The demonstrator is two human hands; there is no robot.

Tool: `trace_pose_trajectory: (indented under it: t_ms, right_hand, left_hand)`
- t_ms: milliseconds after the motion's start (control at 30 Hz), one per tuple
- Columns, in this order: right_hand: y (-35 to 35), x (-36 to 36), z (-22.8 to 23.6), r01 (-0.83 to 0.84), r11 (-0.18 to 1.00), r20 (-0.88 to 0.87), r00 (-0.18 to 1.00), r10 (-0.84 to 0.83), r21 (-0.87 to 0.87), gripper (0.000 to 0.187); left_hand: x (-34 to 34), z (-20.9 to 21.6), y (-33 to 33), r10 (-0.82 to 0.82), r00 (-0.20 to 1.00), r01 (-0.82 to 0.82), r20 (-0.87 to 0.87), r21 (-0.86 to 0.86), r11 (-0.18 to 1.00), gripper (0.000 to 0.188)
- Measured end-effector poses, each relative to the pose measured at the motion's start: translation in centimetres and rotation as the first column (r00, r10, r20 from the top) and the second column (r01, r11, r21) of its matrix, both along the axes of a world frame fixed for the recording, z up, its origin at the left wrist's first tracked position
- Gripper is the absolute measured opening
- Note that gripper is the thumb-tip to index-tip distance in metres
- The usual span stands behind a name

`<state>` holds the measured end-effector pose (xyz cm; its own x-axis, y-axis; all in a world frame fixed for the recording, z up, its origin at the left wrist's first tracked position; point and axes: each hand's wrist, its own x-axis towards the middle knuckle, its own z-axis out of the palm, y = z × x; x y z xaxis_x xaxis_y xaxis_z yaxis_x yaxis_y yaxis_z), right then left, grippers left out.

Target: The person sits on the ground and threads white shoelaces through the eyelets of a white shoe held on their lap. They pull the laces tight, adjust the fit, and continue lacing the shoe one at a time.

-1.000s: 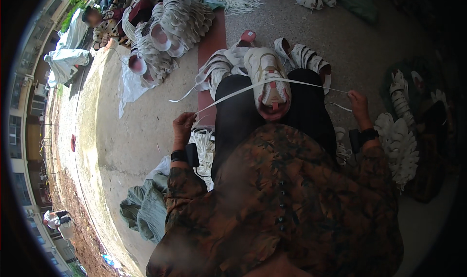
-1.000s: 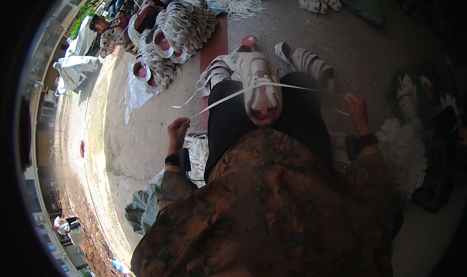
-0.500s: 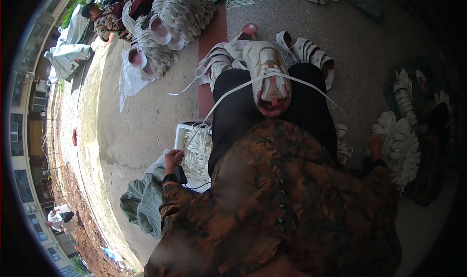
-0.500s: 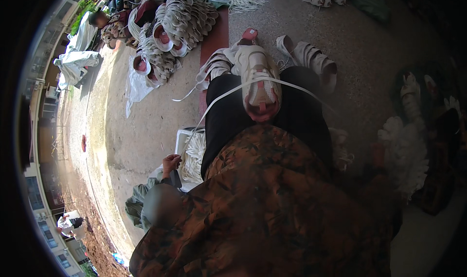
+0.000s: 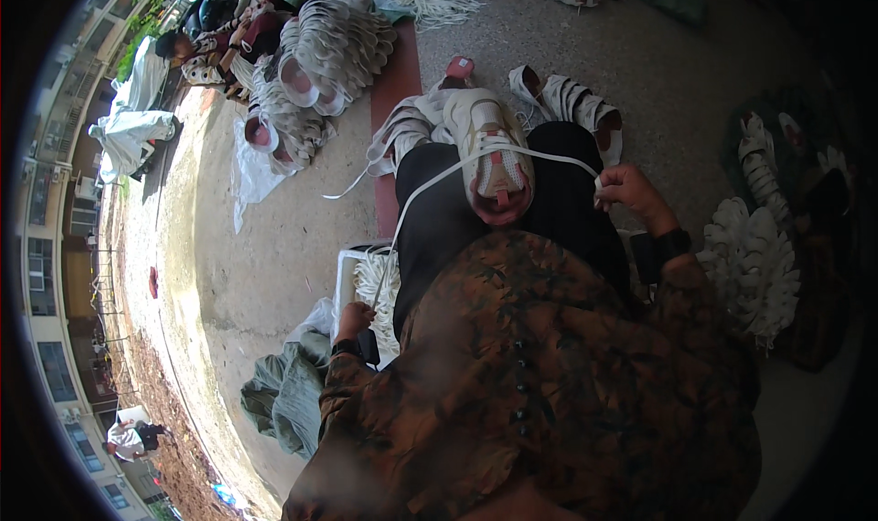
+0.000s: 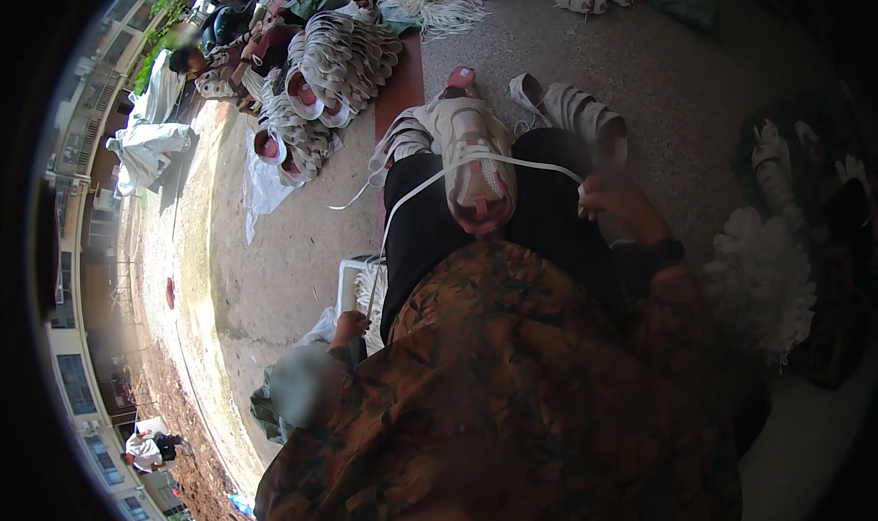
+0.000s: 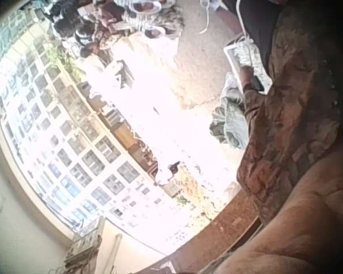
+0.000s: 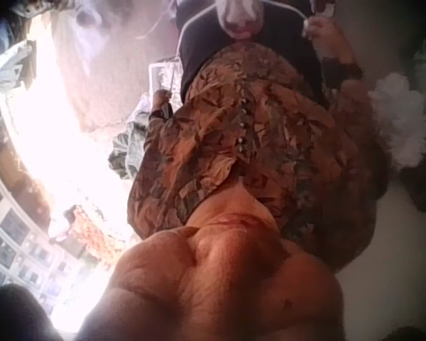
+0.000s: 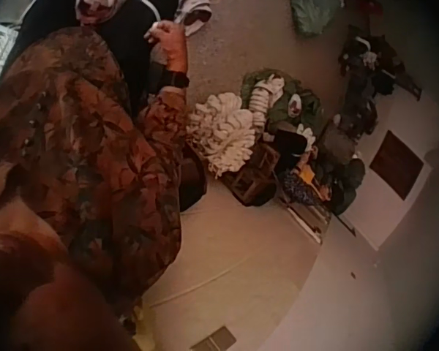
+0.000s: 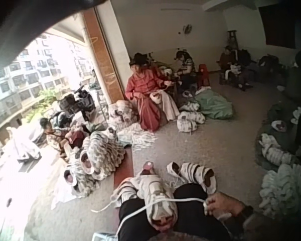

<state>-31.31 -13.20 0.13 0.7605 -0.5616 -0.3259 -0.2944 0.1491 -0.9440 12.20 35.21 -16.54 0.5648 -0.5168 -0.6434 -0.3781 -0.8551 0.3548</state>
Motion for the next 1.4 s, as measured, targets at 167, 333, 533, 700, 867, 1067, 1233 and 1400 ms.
trace_pose_trajectory:
  t_ms: [167,333,533,700,867,1067,1233,1400]
  right_hand:
    - [0.5,10.7,-0.4,0.064,0.952,0.285,0.958,0.026,-0.299,0.009]
    - [0.1,14.7,-3.1,0.342,0.924,0.378,0.889,-0.259,-0.172,0.018]
    - [0.4,14.6,-3.1,0.336,0.831,0.246,0.937,-0.248,-0.443,0.019]
    - [0.7,14.6,-2.4,0.232,0.686,0.117,0.971,-0.211,-0.689,0.014]
    - [2.1,16.1,-2.2,0.038,0.436,-0.069,0.972,-0.226,-0.899,0.007]
    - [0.9,15.8,-2.6,0.276,0.678,0.104,0.953,-0.284,-0.681,0.021]
    - [3.9,15.8,-1.7,0.087,0.292,-0.01,0.949,-0.314,-0.953,0.01]
    - [5.0,15.0,-0.5,-0.044,0.251,-0.103,0.968,-0.229,-0.967,0.013]
  left_hand:
    - [-0.5,-1.7,0.3,-0.24,0.937,0.272,0.255,-0.098,0.957,0.026]
    - [-2.1,-1.5,-0.3,-0.031,0.993,0.036,0.114,-0.036,0.999,0.027]
    - [-4.6,-1.0,-0.6,0.149,0.986,-0.157,-0.08,-0.103,0.982,0.023]
    - [-4.8,-0.8,-1.4,0.15,0.983,-0.167,-0.11,-0.165,0.972,0.017]
    - [-3.3,0.3,-2.7,0.389,0.731,-0.582,-0.56,-0.216,0.784,0.013]
    - [-6.0,11.2,-15.3,0.066,0.363,-0.867,-0.93,-0.311,0.389,0.01]
    - [-9.6,17.9,-25.3,-0.132,0.66,-0.507,-0.74,-0.568,0.648,0.007]
    - [-11.3,19.0,-31.5,-0.226,0.82,-0.196,-0.526,-0.629,0.753,0.011]
